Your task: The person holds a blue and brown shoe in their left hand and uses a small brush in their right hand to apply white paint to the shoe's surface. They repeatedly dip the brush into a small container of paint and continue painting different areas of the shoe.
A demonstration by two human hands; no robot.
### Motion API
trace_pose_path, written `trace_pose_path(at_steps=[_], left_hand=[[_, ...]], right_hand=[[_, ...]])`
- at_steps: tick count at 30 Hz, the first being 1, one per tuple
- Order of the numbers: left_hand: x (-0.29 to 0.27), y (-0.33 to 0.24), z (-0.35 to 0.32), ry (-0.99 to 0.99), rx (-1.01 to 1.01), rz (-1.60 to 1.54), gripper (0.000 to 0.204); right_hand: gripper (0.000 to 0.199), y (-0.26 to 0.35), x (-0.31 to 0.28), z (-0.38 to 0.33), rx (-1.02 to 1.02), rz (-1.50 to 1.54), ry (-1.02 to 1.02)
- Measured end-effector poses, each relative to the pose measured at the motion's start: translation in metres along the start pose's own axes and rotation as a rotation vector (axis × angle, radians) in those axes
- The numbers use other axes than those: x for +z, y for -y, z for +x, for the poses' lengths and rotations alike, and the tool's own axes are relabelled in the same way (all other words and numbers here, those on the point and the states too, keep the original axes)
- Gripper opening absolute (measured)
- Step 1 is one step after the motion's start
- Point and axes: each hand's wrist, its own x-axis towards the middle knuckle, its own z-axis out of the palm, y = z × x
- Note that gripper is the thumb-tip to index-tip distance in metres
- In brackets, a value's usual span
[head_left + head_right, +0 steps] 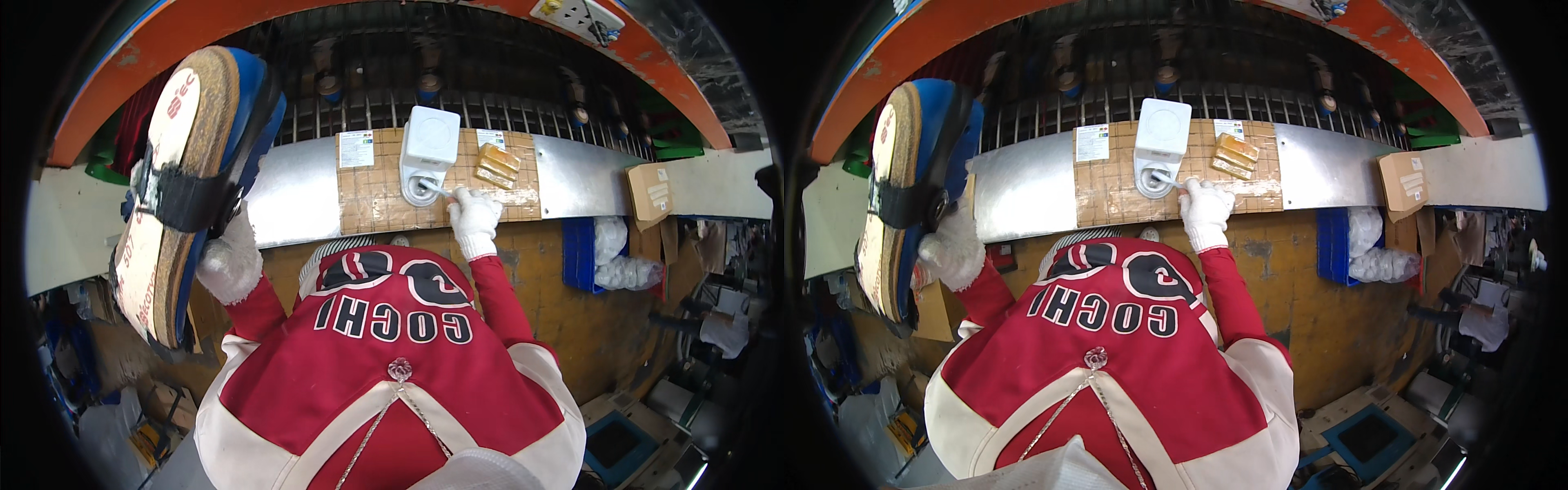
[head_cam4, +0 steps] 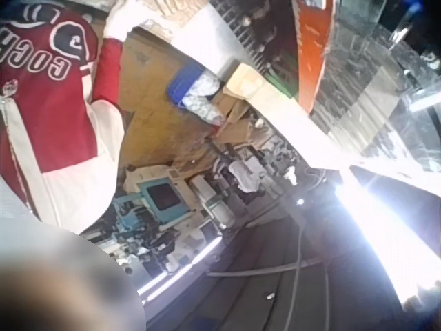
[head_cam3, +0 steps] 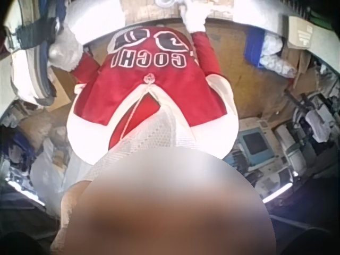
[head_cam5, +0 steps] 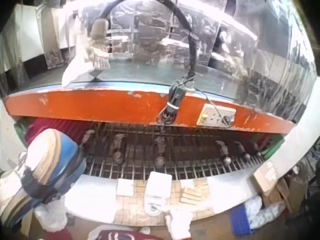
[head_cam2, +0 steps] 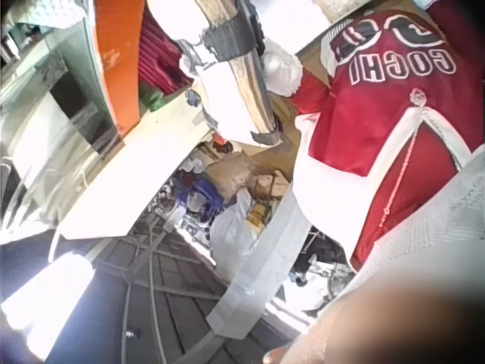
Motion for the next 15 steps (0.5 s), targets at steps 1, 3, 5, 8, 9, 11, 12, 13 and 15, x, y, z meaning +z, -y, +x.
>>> trace_pose_path(at_steps=[1,3,5,8,9,11,12,13,15], left_hand=[[0.002,0.006,0.000,-0.016,0.042,0.261,0.059],[0.012,0.022,0.005,0.013,0.086,0.501,0.057],[0.031,0.039,0.012,0.073,0.110,0.661,0.055],[0.074,0.074,0.026,0.227,0.150,0.693,0.053],[0.086,0.082,0.025,0.274,0.164,0.697,0.052],[0.105,0.094,0.022,0.349,0.207,0.701,0.050],[0.114,0.097,0.020,0.377,0.233,0.695,0.049],[0.116,0.104,0.018,0.392,0.254,0.679,0.048],[0.124,0.113,0.015,0.420,0.300,0.671,0.046]], right_hand=[[0.014,0.003,0.003,-0.001,-0.021,0.008,0.006],[0.013,0.003,0.005,-0.005,-0.048,-0.003,-0.077],[0.003,0.006,0.007,-0.005,-0.038,0.089,-0.196],[0.009,0.006,0.004,-0.002,-0.017,0.038,-0.144],[0.009,0.006,0.003,0.000,0.000,-0.009,-0.004],[0.015,0.005,0.000,-0.003,0.003,0.026,0.033],[0.013,0.003,-0.004,-0.005,0.021,0.082,0.062],[0.011,0.006,-0.001,-0.009,0.041,0.115,0.052],[0.017,0.000,-0.006,-0.015,0.161,0.354,0.146]])
